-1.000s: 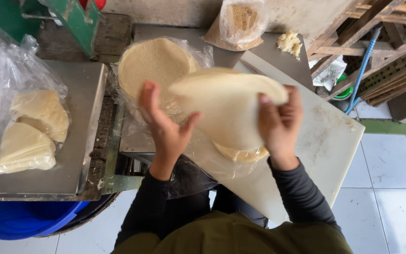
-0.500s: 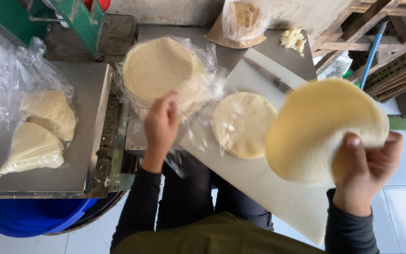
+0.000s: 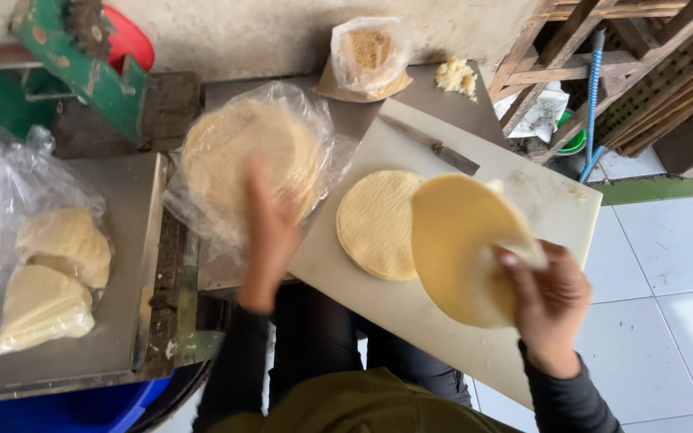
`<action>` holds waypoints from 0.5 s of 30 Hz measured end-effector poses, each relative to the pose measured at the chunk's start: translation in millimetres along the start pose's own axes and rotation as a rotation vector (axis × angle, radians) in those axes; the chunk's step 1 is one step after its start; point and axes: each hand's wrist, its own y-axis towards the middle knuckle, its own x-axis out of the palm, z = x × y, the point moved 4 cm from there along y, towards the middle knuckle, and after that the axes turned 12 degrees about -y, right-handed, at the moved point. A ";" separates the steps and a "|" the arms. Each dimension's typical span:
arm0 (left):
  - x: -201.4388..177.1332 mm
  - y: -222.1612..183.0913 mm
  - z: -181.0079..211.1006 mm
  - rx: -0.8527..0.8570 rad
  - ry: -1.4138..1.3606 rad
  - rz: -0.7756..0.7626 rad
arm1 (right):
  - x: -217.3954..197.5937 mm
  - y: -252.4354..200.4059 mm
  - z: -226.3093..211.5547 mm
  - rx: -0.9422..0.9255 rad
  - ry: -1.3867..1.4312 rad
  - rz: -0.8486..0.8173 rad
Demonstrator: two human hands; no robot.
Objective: The person peels individual thin dough sheets from a stack, folds them, and places them onto a white cutting board one by one.
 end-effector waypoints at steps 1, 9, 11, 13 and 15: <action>38.3 -33.2 12.0 -0.028 -0.158 -0.152 | 11.5 2.6 -11.4 -0.192 -0.082 -0.046; 138.8 -125.6 36.8 -0.571 -1.850 -0.367 | 85.6 -23.4 -66.7 -0.837 -0.535 -0.296; 129.4 -120.3 34.6 -0.462 -2.059 -0.418 | 79.5 -21.4 -69.9 -0.745 -0.345 -0.415; 124.7 -119.5 31.3 -0.405 -1.978 -0.386 | 73.6 -17.4 -65.3 -0.626 -0.243 -0.481; 126.8 -122.6 33.6 -0.394 -1.895 -0.356 | 71.9 -14.4 -53.0 -0.487 -0.233 -0.495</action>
